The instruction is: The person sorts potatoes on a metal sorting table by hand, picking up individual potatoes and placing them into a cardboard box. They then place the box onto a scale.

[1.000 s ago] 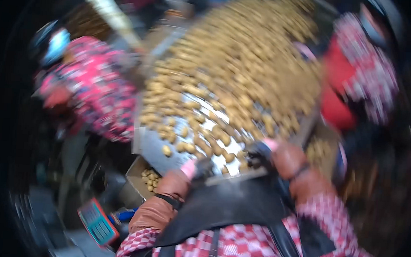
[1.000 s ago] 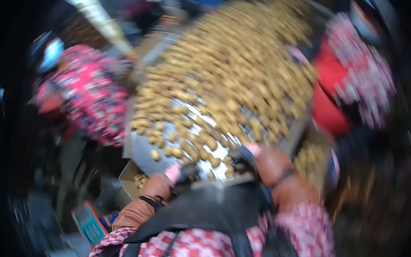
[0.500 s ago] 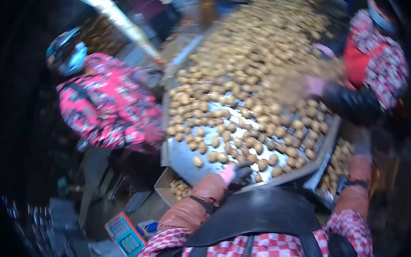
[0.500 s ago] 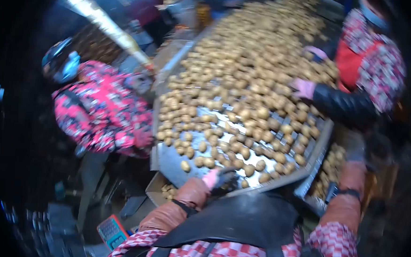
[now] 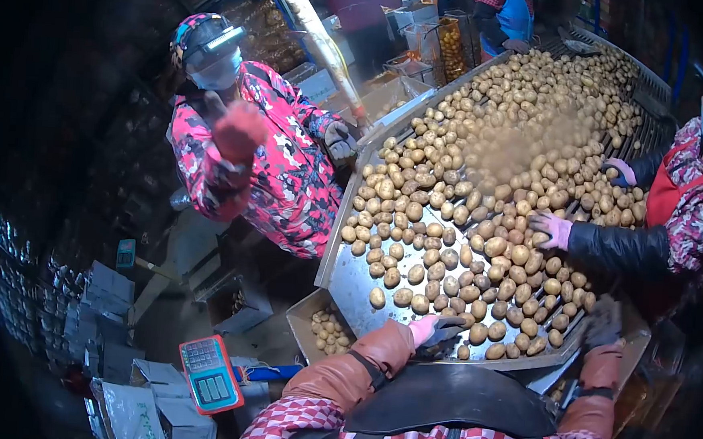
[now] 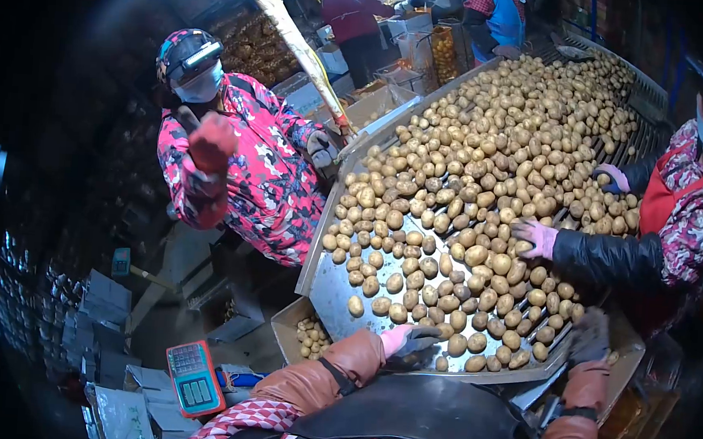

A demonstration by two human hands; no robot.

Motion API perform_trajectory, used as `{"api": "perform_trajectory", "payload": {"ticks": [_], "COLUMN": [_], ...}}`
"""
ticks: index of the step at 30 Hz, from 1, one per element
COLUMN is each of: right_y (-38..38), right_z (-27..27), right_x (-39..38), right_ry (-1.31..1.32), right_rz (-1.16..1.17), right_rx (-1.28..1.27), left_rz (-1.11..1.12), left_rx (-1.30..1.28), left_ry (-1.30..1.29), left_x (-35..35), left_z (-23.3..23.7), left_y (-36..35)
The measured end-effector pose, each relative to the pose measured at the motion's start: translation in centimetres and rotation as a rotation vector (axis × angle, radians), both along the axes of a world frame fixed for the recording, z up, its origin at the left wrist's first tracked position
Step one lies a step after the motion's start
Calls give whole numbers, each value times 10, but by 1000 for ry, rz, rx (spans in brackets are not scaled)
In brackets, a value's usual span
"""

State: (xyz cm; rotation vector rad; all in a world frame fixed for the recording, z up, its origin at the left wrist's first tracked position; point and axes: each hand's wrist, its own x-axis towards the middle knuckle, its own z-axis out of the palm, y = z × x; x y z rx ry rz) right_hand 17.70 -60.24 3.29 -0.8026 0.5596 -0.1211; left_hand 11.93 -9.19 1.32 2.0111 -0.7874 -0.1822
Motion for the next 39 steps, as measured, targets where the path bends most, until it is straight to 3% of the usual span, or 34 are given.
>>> {"api": "perform_trajectory", "payload": {"ticks": [1,2,4,5,6,8,9,10,12,13,14,16,17,20,23,26,28,29,30,32,33,34,36,39], "right_y": [8,18,76,78,78,110,123,134,148,151,148,162,176,195,195,193,192,191,191,192,191,192,191,198], "right_z": [-7,-16,0,-21,-33,11,24,31,21,14,8,14,17,10,-1,0,-1,0,2,4,9,15,28,66], "right_x": [-9,-18,-23,-20,-16,-13,-15,-11,5,14,16,18,24,45,38,39,39,38,37,39,37,35,33,23], "right_ry": [-16,-31,150,120,88,174,119,47,193,244,255,347,379,422,416,429,465,456,445,429,427,425,435,225], "right_rz": [158,313,132,304,473,701,797,892,968,1063,1065,1053,1045,1013,915,951,958,943,926,936,928,920,966,953], "right_rx": [40,81,-29,11,47,154,-30,-210,69,101,96,11,-25,-102,-154,-159,-132,-112,-93,-99,-109,-119,-127,-353], "left_rz": [-24,-24,-3,25,160,17,-177,-105,-218,-2,0,136,179,320,436,612,732,679,478,300,179,119,79,363], "left_rx": [-138,-142,-36,24,200,278,148,190,262,164,154,55,155,96,-246,306,527,640,703,850,890,759,592,255], "left_ry": [279,283,321,380,759,537,166,-154,-26,392,399,821,868,713,724,127,98,300,354,210,267,295,381,789], "left_x": [-2,-3,2,3,13,14,3,-1,19,15,14,21,31,42,72,114,130,135,128,108,103,93,74,64], "left_z": [2,5,19,20,60,38,-11,-10,-2,3,6,27,60,100,71,82,80,72,69,78,76,50,46,57], "left_y": [0,-1,-5,-5,-14,-6,5,4,10,6,1,-3,-10,-20,-23,-16,-23,-29,-30,-43,-46,-37,-30,-17]}}
